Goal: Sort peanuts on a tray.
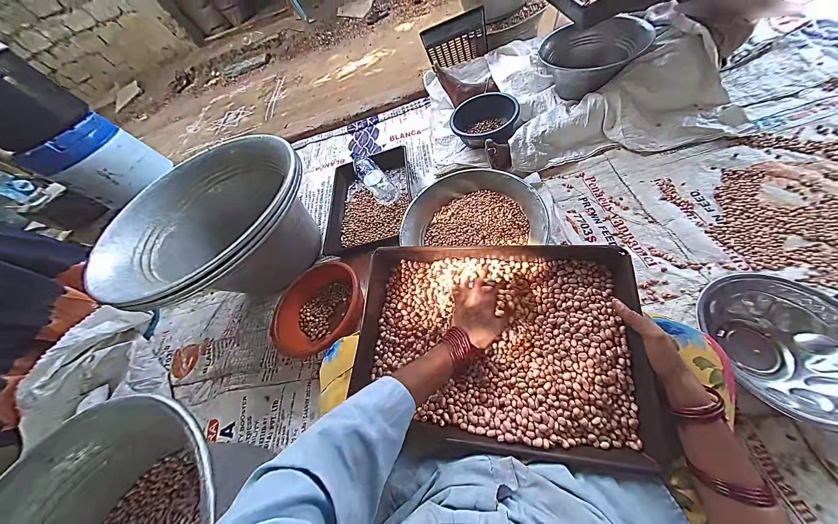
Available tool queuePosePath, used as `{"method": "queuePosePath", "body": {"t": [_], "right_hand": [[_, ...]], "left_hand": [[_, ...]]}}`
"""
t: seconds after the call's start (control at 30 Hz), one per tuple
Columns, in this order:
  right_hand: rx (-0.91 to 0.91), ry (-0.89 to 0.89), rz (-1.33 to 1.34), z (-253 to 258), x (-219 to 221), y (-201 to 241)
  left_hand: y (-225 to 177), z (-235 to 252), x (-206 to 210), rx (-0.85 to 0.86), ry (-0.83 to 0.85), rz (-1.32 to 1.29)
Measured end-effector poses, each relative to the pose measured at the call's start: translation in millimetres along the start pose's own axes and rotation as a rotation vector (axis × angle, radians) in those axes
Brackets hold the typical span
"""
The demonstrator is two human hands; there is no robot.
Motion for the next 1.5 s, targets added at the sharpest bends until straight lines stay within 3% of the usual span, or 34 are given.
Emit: {"method": "queuePosePath", "body": {"t": [0.13,0.23,0.37,0.43,0.5,0.57,0.6,0.7,0.73,0.8,0.9,1.0,1.03,1.07,1.13,1.17,1.23,1.3,1.33,1.4,1.5], "right_hand": [[0.008,0.006,-0.004,-2,-1,-1],[0.012,0.012,-0.005,-1,-2,-3],[0.025,0.021,0.009,1,-2,-5],[0.02,0.016,0.019,1,0,-2],[0.018,0.018,0.022,0,1,-1],[0.004,-0.015,0.007,-2,2,2],[-0.018,-0.05,-0.019,-2,3,3],[-0.181,-0.188,-0.366,-7,-3,14],[-0.273,-0.285,-0.53,-14,-2,22],[-0.489,-0.384,-0.794,-33,13,40],[-0.687,-0.234,-1.04,-53,56,44],[-0.596,-0.065,-1.279,-44,91,13],[-0.589,-0.063,-1.375,-38,99,5],[-0.603,-0.064,-1.45,-31,107,2],[-0.626,-0.008,-1.531,-13,128,7],[-0.59,0.058,-1.556,-2,140,11],[-0.481,0.163,-1.564,24,169,14],[-0.362,0.254,-1.596,46,204,14],[-0.221,0.347,-1.61,49,224,15],[-0.03,0.456,-1.548,47,265,16],[-0.152,0.559,-1.559,32,304,4]], "left_hand": [[-46,-42,29,0.229,0.136,0.012],[-17,-95,32,0.253,0.146,0.147],[61,-130,1,0.032,0.089,0.341],[88,-120,-18,-0.092,0.019,0.417],[95,-92,-25,-0.235,0.065,0.379],[76,-54,-26,-0.338,0.187,0.255],[60,-40,-24,-0.306,0.17,0.139],[8,-13,-3,0.03,-0.174,-0.035],[-8,-13,5,0.084,-0.128,-0.051],[-31,-30,18,0.165,0.12,-0.021],[-25,-75,20,0.178,0.302,0.097],[8,-105,-8,0.009,0.509,0.17],[20,-113,-22,-0.004,0.468,0.165],[32,-121,-37,0.021,0.312,0.162],[59,-137,-67,0.098,-0.204,0.256],[74,-142,-79,0.081,-0.367,0.316],[104,-146,-93,-0.064,-0.473,0.348],[132,-143,-94,-0.242,-0.313,0.123],[141,-140,-92,-0.352,-0.121,-0.111],[152,-135,-88,-0.433,0.039,-0.362],[154,-135,-88,-0.432,0.092,-0.344]]}}
Point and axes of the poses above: each hand's wrist, its own z-axis towards the middle knuckle, its own x-axis out of the palm, y = z × x, the point moved 6 cm from there along z, towards the middle knuckle, and after that the axes turned 11 degrees about y, right-handed, at the moved point
